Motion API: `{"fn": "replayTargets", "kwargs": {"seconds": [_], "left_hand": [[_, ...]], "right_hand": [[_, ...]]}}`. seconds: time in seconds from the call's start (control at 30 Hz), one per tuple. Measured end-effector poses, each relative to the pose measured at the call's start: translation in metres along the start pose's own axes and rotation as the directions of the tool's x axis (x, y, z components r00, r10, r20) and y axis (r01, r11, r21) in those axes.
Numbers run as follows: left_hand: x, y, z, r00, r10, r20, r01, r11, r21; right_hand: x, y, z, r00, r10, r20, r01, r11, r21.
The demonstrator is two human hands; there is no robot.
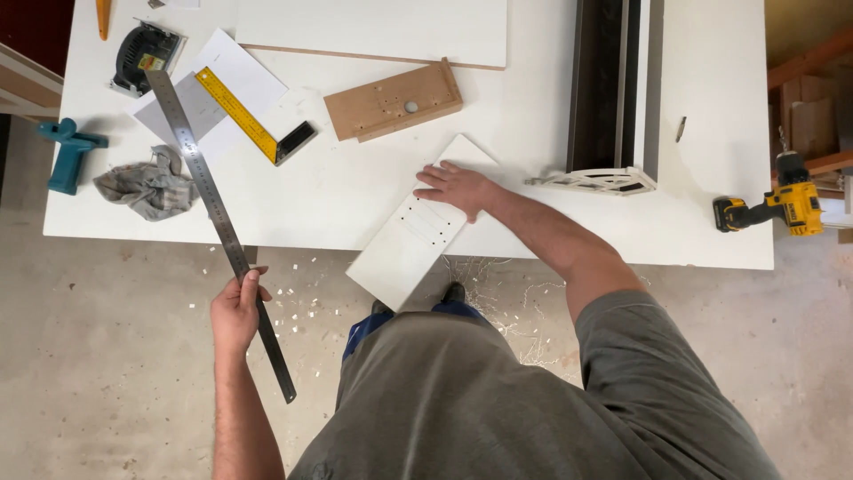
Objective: Measuring, marking, and cutting a wooden board to fit into a larger assembly
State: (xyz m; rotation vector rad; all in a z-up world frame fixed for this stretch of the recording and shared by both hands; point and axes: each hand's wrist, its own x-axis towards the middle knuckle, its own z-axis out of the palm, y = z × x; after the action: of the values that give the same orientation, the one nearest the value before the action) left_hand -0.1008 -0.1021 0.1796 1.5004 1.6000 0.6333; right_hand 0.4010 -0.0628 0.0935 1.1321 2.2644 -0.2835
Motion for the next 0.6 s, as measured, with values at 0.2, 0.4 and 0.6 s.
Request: {"fn": "replayTargets", "kwargs": {"seconds": [0.2,0.4,0.6], "left_hand": [[0.002,-0.007,0.001,1.000,-0.016,-0.001,0.016,1.000,0.025],[0.018,-0.004,0.021,0.999,-0.008,0.048,0.005,0.998,0.067],[0.033,0.019,0.039,0.990,0.008,0.140,-0.019,0.997,0.078]], "right_hand": [[0.019,-0.016,0.054,0.986,0.166,-0.035,-0.166,0.986,0.000],[-0.017,-0.115,-0.061,0.643,0.699,0.313,-0.654,0.288,0.699],[0.013,-0.127,-0.027,0.596,0.747,0.294,-0.629,0.207,0.749]]}}
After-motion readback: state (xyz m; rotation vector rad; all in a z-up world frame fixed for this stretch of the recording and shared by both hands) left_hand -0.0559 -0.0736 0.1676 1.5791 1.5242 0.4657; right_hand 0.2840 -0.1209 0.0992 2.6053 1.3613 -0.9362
